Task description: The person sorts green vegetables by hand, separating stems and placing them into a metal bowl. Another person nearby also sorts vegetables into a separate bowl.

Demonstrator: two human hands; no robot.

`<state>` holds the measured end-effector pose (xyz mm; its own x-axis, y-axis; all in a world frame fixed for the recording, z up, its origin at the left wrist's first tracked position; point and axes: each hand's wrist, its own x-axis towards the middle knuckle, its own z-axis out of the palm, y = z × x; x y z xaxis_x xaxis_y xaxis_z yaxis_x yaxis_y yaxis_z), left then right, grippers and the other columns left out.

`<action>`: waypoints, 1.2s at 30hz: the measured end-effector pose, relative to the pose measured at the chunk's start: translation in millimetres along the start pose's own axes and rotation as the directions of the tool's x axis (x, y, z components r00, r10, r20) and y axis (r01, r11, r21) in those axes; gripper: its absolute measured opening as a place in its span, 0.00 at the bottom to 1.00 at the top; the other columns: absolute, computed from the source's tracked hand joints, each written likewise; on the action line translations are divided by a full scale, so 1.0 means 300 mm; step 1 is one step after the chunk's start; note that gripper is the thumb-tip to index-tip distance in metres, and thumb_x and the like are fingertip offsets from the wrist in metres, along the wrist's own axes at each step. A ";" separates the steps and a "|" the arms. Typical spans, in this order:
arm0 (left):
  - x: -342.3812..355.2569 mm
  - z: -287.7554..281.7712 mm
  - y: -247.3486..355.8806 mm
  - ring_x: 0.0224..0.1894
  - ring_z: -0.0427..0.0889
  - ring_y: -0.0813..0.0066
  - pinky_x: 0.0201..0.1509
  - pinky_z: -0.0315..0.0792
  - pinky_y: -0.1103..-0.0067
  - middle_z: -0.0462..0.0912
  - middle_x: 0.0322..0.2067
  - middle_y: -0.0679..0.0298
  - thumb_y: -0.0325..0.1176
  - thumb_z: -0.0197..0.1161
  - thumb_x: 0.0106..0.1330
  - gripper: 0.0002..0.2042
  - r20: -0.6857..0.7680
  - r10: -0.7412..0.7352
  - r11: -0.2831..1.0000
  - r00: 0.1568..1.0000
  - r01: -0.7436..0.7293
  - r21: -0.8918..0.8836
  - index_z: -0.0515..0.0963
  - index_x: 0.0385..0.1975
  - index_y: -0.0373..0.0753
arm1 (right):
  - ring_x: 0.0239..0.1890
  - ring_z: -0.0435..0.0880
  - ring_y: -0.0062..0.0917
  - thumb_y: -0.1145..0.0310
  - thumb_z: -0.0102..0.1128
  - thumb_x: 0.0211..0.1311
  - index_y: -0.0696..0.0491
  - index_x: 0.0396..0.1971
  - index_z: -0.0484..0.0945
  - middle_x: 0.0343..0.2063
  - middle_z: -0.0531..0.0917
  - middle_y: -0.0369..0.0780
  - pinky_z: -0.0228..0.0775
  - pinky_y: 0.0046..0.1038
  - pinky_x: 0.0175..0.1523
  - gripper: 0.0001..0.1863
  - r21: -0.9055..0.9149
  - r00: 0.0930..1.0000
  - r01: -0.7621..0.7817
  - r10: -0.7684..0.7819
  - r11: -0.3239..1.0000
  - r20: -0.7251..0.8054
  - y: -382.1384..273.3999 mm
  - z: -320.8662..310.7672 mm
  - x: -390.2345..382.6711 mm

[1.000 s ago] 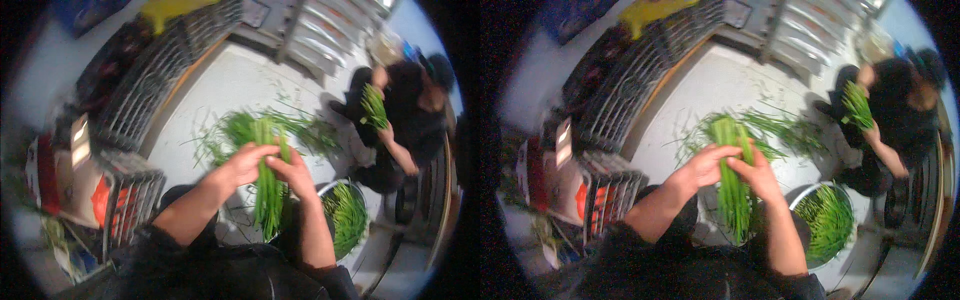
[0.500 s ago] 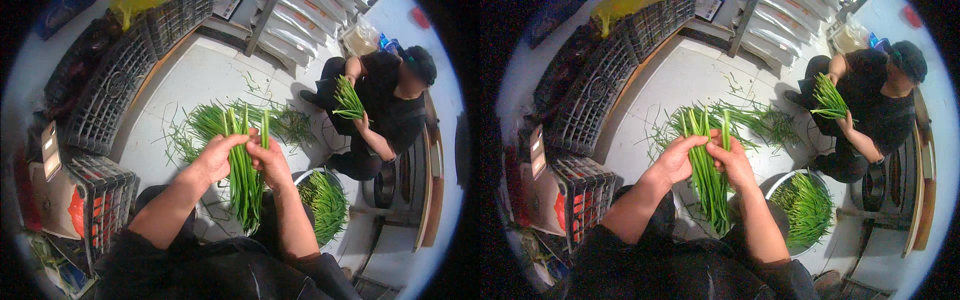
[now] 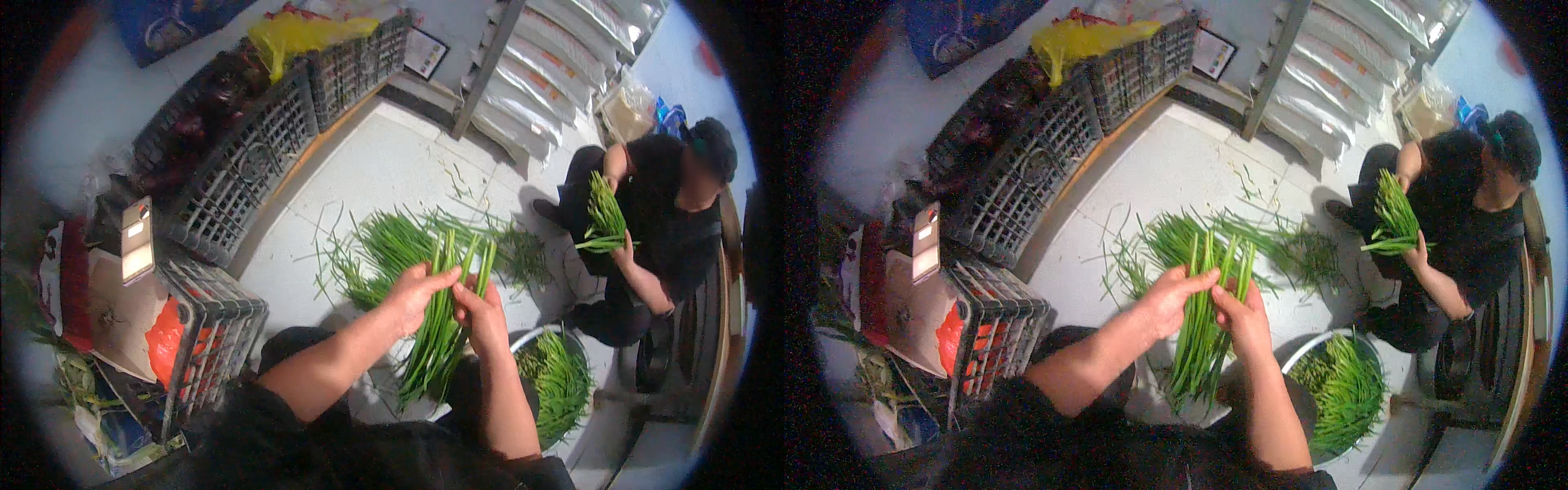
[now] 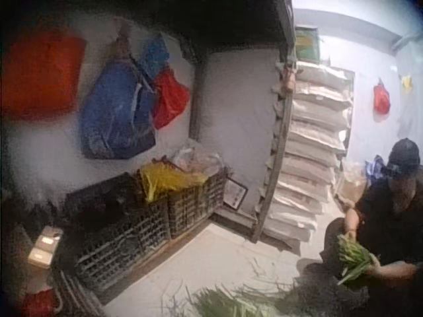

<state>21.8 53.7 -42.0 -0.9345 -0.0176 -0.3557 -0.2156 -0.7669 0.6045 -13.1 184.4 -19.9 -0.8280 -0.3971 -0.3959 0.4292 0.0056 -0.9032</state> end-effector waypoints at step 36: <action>-0.028 -0.037 0.222 0.23 0.71 0.84 0.30 0.68 0.83 0.78 0.24 0.65 0.27 0.60 0.59 0.05 0.124 0.793 0.067 0.596 -0.289 0.955 0.77 0.33 0.34 | 0.16 0.65 0.10 0.66 0.58 0.59 0.49 0.30 0.68 0.18 0.69 0.27 0.53 0.13 0.19 0.08 0.303 0.968 0.246 -0.215 0.921 -0.133 -0.061 -0.201 0.061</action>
<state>18.4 -4.4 -6.6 -0.7636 -0.5388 0.3559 -0.0153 0.5662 0.8242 -57.9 232.4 -20.6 -0.9413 -0.2636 -0.2111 0.3008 -0.3703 -0.8788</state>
